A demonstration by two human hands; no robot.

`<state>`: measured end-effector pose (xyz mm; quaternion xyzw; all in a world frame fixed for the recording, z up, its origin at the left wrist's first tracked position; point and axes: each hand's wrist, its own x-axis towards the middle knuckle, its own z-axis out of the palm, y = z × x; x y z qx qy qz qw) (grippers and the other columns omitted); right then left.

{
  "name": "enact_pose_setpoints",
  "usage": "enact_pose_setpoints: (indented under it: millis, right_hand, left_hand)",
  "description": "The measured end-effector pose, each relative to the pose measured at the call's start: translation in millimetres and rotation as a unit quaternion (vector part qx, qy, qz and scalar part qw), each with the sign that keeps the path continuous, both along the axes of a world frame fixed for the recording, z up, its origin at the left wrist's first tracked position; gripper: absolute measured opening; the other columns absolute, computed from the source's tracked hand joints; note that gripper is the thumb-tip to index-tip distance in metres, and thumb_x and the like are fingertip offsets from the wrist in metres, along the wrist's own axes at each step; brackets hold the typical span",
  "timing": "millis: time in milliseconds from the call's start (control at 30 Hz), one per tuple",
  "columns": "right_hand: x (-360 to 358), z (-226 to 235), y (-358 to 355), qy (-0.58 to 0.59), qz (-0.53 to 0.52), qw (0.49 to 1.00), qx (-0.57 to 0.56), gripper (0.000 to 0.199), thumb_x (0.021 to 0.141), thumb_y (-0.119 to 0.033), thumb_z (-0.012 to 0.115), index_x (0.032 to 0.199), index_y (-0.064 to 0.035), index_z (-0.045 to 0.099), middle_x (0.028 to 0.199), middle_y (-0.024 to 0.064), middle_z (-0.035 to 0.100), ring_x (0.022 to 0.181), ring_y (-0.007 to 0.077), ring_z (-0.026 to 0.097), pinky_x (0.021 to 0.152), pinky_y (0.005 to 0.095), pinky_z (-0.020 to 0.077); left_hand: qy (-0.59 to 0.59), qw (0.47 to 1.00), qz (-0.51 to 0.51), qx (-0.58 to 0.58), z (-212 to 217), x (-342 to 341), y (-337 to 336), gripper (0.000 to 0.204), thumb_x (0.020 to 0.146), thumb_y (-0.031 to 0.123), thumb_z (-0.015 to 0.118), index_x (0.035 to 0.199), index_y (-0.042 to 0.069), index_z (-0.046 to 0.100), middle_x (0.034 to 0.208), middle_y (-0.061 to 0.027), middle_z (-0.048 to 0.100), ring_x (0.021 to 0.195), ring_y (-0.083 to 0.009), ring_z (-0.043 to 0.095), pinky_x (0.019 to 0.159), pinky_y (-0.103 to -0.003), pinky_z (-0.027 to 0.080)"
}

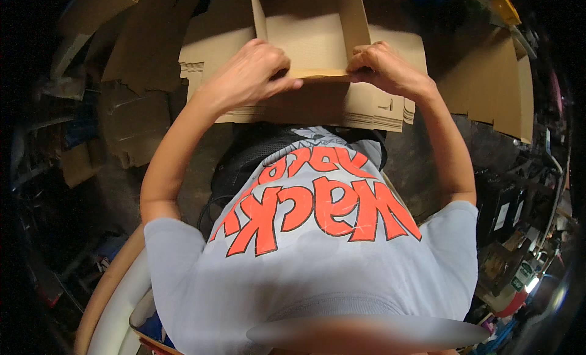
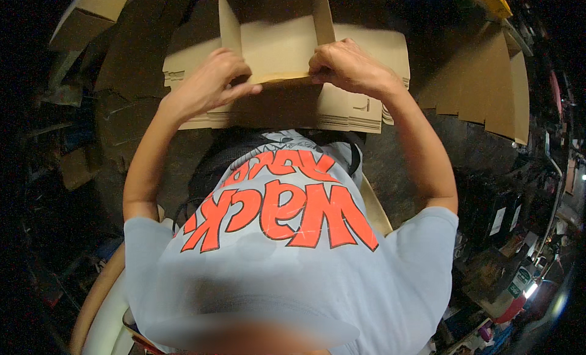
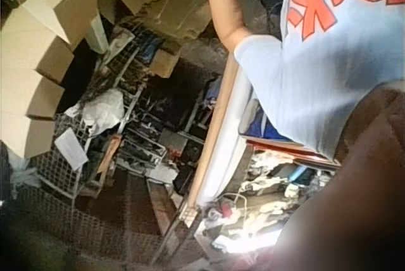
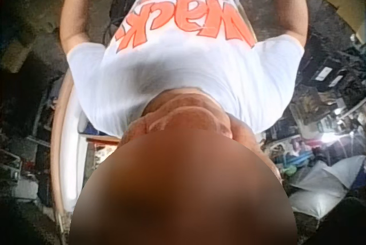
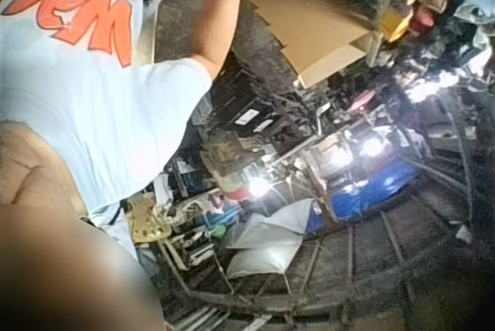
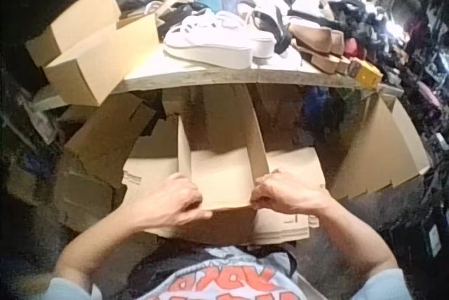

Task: The person folds flat cardboard sheets into small boxes by hand. They repeatedly pick a sheet, fold the sides and flaps, and place the finished box on a growing stack on the table.

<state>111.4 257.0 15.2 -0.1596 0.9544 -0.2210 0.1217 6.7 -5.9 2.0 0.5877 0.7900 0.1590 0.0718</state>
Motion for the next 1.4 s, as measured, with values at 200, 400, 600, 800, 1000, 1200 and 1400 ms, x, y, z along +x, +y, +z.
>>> enact_pose_setpoints:
  millis: [200, 400, 600, 800, 1000, 1200, 1400]
  right_hand:
    - [17, 26, -31, 0.072, 0.048, 0.994, 0.069, 0.014, 0.083, -0.015, 0.067, 0.078, -0.0024, 0.066, 0.08, 0.0177, 0.068, 0.082, 0.0343, 0.067, 0.077, 0.0422, 0.0507]
    - [-25, 37, -53, -0.108, 0.068, 0.986, 0.107, 0.017, 0.086, -0.016, 0.066, 0.083, 0.0002, 0.065, 0.077, 0.0127, 0.065, 0.078, 0.0272, 0.066, 0.065, 0.0388, 0.0534]
    - [-81, -12, -62, -0.308, 0.157, 0.924, -0.161, 0.022, 0.088, -0.009, 0.063, 0.107, 0.0015, 0.067, 0.084, 0.0078, 0.067, 0.072, 0.0153, 0.064, 0.057, 0.0298, 0.0593]
    - [-85, -25, -62, -0.334, 0.148, 0.915, -0.171, 0.024, 0.086, -0.01, 0.066, 0.107, 0.0008, 0.068, 0.083, 0.0071, 0.068, 0.074, 0.0116, 0.062, 0.06, 0.0285, 0.0575]
    - [-74, -43, -65, -0.202, 0.172, 0.937, -0.228, 0.032, 0.078, -0.014, 0.073, 0.104, 0.0043, 0.067, 0.088, 0.014, 0.072, 0.08, 0.0185, 0.064, 0.077, 0.0352, 0.051]
    - [-64, -44, -69, -0.175, 0.172, 0.939, -0.24, 0.03, 0.08, -0.016, 0.072, 0.1, 0.0041, 0.067, 0.085, 0.013, 0.071, 0.077, 0.0184, 0.061, 0.071, 0.034, 0.0497]
    - [-55, -47, -68, -0.147, 0.149, 0.947, -0.242, 0.023, 0.083, -0.014, 0.069, 0.094, 0.006, 0.065, 0.078, 0.0143, 0.067, 0.07, 0.0167, 0.056, 0.067, 0.0316, 0.0477]
  left_hand:
    - [-0.016, 0.998, 0.003, 0.058, 0, 15, -24, 0.023, 0.084, 0.019, 0.069, 0.092, 0.0, 0.059, 0.085, -0.0126, 0.058, 0.091, -0.0297, 0.06, 0.112, -0.049, 0.034]
    - [-0.103, 0.994, -0.022, 0.024, 4, 2, -23, 0.024, 0.083, 0.018, 0.07, 0.096, 0.0, 0.059, 0.088, -0.0105, 0.058, 0.091, -0.0285, 0.059, 0.114, -0.047, 0.03]
    - [-0.144, 0.988, -0.02, 0.044, -2, 8, -22, 0.024, 0.082, 0.014, 0.072, 0.097, 0.001, 0.058, 0.086, -0.01, 0.056, 0.09, -0.0274, 0.058, 0.114, -0.049, 0.03]
    - [-0.129, 0.987, -0.017, 0.092, -5, 14, -24, 0.021, 0.08, 0.006, 0.072, 0.096, 0.001, 0.059, 0.088, -0.0099, 0.057, 0.089, -0.0279, 0.059, 0.113, -0.05, 0.032]
    - [-0.05, 0.982, -0.022, 0.179, -10, 17, -33, 0.038, 0.075, 0.011, 0.077, 0.109, 0.001, 0.062, 0.099, -0.0121, 0.061, 0.097, -0.0308, 0.061, 0.105, -0.051, 0.043]
    - [0.117, 0.976, -0.023, 0.182, -17, 32, -40, 0.039, 0.074, 0.011, 0.077, 0.108, 0.0, 0.063, 0.097, -0.0113, 0.06, 0.095, -0.0287, 0.062, 0.098, -0.048, 0.049]
    - [0.16, 0.965, -0.012, 0.208, -26, 43, -42, 0.041, 0.075, 0.013, 0.075, 0.111, -0.001, 0.062, 0.099, -0.0114, 0.06, 0.095, -0.0266, 0.062, 0.097, -0.046, 0.049]
